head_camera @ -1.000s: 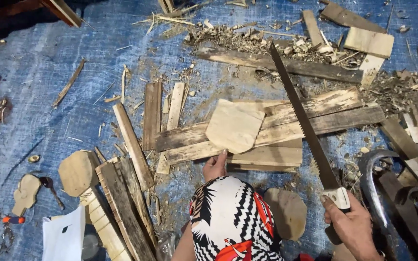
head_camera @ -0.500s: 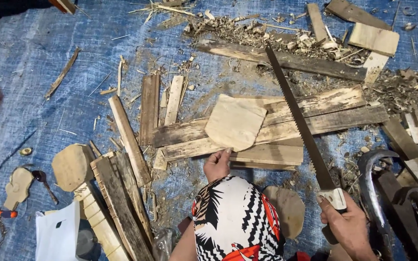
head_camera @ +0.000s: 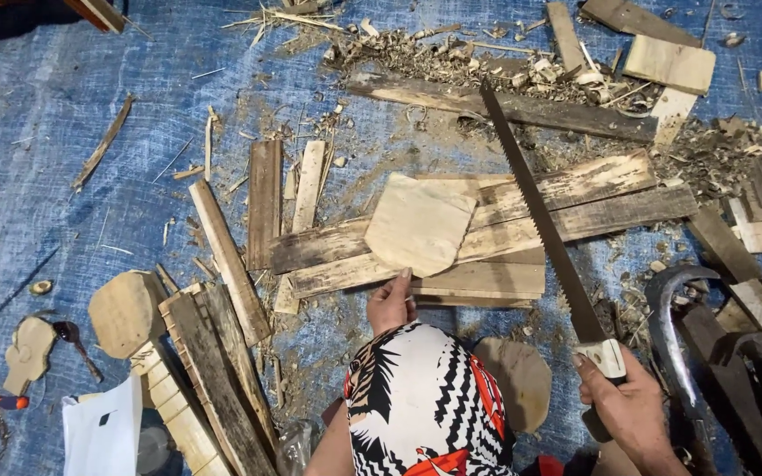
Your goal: Using a hand saw to cut a small piece of wood while sitting on a workshop floor.
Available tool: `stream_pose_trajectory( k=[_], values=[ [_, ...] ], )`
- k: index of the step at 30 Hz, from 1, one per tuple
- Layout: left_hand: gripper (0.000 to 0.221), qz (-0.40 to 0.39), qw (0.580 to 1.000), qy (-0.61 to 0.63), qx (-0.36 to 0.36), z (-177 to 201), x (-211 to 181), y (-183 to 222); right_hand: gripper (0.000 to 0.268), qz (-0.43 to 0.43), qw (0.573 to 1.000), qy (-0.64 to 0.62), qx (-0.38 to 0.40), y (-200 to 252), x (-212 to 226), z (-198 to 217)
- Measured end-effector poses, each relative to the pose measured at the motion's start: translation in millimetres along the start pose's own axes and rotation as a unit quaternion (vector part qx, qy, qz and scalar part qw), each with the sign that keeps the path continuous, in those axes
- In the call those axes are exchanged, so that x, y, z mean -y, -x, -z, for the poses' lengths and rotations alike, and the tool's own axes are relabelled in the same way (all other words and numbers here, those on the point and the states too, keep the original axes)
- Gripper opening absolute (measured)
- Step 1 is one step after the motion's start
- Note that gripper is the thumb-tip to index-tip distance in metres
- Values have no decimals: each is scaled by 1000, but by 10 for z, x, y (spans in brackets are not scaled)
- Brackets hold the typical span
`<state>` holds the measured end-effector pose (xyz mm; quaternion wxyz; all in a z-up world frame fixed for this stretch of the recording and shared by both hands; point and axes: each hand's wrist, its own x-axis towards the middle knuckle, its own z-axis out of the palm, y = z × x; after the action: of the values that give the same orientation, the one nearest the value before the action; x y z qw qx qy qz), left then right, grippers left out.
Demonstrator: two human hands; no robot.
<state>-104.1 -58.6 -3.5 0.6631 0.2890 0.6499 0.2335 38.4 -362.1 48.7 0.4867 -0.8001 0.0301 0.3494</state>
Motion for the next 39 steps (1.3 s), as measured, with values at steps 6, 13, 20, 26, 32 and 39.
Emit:
stream_pose_trajectory(
  k=[6, 13, 20, 26, 32, 39],
  values=[
    [47, 15, 999, 0, 47, 11, -118, 52, 38, -3, 1000, 12, 2, -61, -119, 9],
    [48, -33, 995, -91, 38, -45, -111, -86, 41, -6, 1000, 13, 3, -75, -157, -30],
    [46, -74, 994, -63, 41, -10, 32, -157, 33, -19, 999, 38, 7, -33, -114, -59],
    [43, -74, 995, -66, -7, -28, 9, -41, 31, -15, 999, 36, 14, -34, -136, -43],
    [40, -70, 997, -18, 3, -24, -12, 0, 28, -16, 999, 24, 18, -114, -260, -40],
    [26, -82, 996, -45, -2, -79, -50, 57, 28, -6, 999, 35, 19, -92, -195, -69]
  ],
)
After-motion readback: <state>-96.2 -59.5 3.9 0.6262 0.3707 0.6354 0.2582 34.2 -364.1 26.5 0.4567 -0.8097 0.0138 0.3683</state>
